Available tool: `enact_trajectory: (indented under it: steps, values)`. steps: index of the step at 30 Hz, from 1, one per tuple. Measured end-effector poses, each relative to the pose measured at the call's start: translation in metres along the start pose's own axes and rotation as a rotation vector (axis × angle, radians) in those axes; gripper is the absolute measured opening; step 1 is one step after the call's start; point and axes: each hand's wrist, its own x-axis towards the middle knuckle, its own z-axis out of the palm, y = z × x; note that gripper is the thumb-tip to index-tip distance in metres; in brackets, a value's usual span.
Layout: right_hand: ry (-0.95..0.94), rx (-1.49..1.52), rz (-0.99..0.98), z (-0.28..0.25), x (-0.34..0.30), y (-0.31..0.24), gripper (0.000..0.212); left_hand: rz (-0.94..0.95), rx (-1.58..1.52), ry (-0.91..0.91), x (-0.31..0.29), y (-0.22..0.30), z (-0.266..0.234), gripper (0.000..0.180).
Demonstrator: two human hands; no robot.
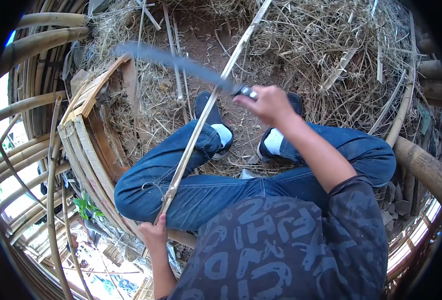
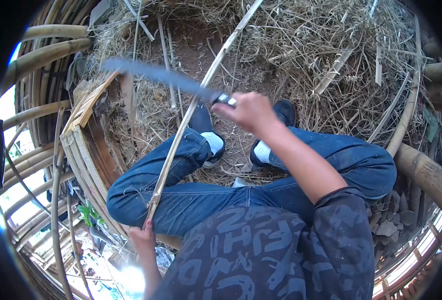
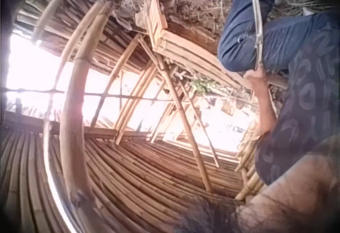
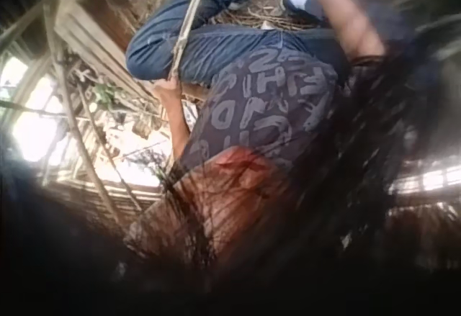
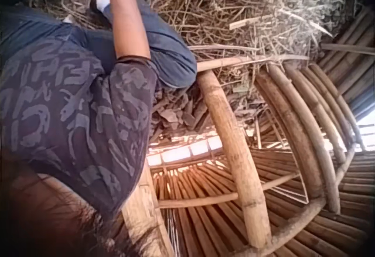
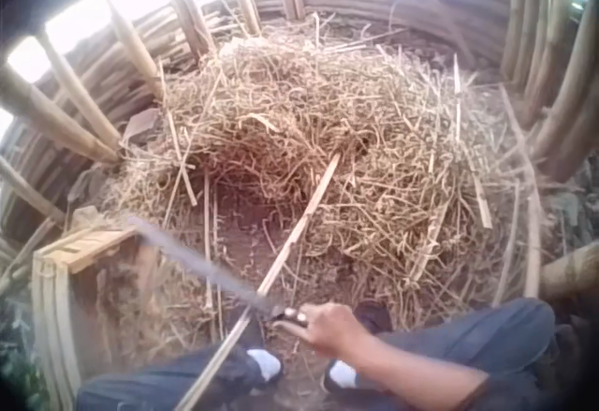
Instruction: The person shaves a thin strip of bamboo with a large knife, holding the strip in one hand and drawing the blade along its length to smooth it.
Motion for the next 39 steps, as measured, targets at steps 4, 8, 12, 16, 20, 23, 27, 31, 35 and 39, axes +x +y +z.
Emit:
enact_trajectory:
  steps: [4, 8, 12, 16, 20, 23, 27, 31, 35, 39]
  values:
    - [0.004, -0.239, -0.213, -0.003, 0.007, 0.029, 0.056, 0.035, 0.036, 0.028, 0.001, -0.014, 0.009, 0.092]
    - [0.066, -0.111, 0.146, -0.036, 0.022, 0.089, 0.06, 0.029, 0.077, 0.08, 0.007, 0.0, 0.012, 0.091]
    - [0.065, -0.09, -0.127, -0.01, 0.001, 0.026, 0.056, 0.001, -0.01, 0.055, 0.005, 0.008, 0.002, 0.09]
    - [0.203, -0.213, -0.081, -0.019, 0.014, 0.077, 0.06, 0.003, 0.012, 0.081, 0.001, -0.003, 0.005, 0.091]
    - [0.182, -0.221, 0.128, -0.047, 0.014, 0.108, 0.066, 0.004, 0.044, 0.011, 0.001, -0.019, 0.022, 0.096]
    - [0.09, -0.093, 0.039, -0.031, 0.001, 0.05, 0.064, -0.018, 0.012, 0.055, -0.002, -0.01, 0.013, 0.098]
    - [0.118, -0.302, -0.094, -0.041, 0.006, 0.068, 0.063, -0.037, 0.091, -0.032, 0.0, -0.018, 0.011, 0.099]
    - [0.157, -0.199, 0.177, -0.059, 0.013, 0.096, 0.06, -0.051, 0.105, -0.032, 0.009, -0.007, 0.017, 0.098]
    - [0.176, -0.204, -0.085, -0.049, -0.002, 0.057, 0.057, -0.041, -0.026, 0.041, -0.002, -0.021, 0.015, 0.097]
    - [0.145, -0.231, 0.209, -0.086, 0.01, 0.112, 0.06, 0.017, -0.034, 0.044, 0.001, -0.02, 0.02, 0.097]
